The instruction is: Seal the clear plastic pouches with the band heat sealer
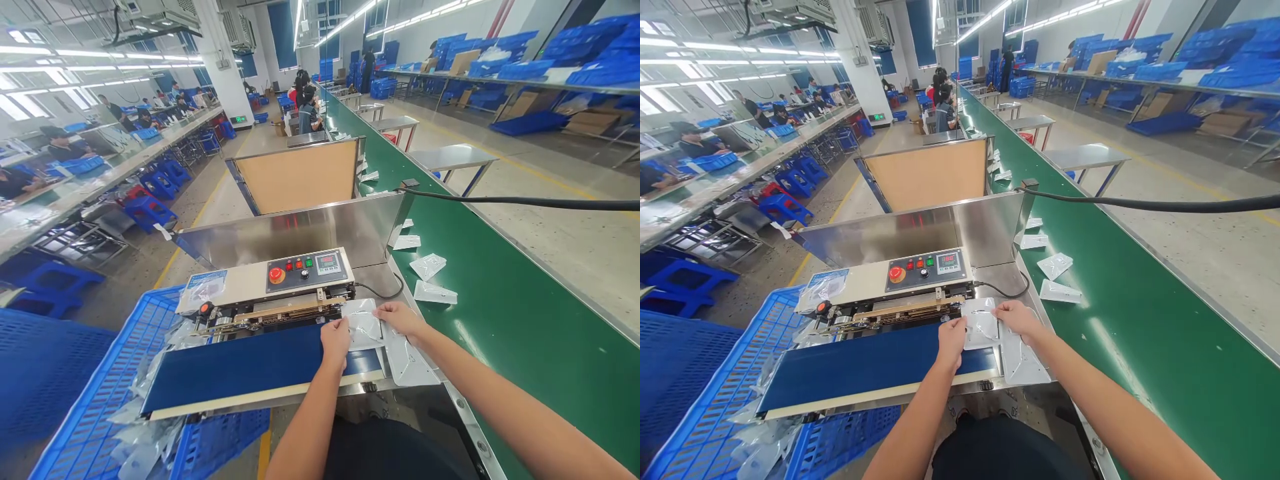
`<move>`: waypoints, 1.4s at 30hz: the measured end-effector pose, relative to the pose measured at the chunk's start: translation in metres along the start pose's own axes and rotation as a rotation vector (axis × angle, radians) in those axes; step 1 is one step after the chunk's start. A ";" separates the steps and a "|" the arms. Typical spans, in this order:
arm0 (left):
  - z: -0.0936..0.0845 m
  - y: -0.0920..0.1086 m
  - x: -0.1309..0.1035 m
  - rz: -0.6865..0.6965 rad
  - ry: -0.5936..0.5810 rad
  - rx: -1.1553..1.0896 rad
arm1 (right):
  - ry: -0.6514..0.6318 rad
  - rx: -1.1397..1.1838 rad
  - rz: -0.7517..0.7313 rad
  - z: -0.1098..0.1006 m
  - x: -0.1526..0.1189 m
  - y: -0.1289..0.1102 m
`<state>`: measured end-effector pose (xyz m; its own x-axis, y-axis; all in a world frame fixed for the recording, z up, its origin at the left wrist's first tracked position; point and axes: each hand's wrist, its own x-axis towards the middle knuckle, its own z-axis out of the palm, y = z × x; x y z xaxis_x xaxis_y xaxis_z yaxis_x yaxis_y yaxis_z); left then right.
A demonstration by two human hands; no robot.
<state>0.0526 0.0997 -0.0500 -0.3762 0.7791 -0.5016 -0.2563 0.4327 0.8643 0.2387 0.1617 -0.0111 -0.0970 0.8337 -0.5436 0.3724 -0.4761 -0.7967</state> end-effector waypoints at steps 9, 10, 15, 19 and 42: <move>-0.090 0.010 -0.017 0.202 0.296 0.063 | -0.008 0.002 -0.180 0.039 -0.006 -0.011; -0.097 0.009 -0.026 0.267 0.360 0.078 | -0.003 0.000 -0.205 0.037 -0.012 -0.013; -0.069 0.004 -0.072 0.308 -0.066 0.015 | 0.001 0.026 -0.417 0.038 -0.053 -0.030; -0.023 0.014 -0.086 0.317 -0.371 -0.020 | -0.002 0.176 -0.532 0.044 -0.072 -0.039; 0.013 0.016 -0.045 0.264 -0.222 0.160 | 0.219 0.364 -0.188 -0.009 -0.062 0.033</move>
<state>0.0771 0.0779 -0.0131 -0.2036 0.9452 -0.2554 -0.0270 0.2553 0.9665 0.2653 0.0970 -0.0008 0.0796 0.9359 -0.3430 0.0152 -0.3452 -0.9384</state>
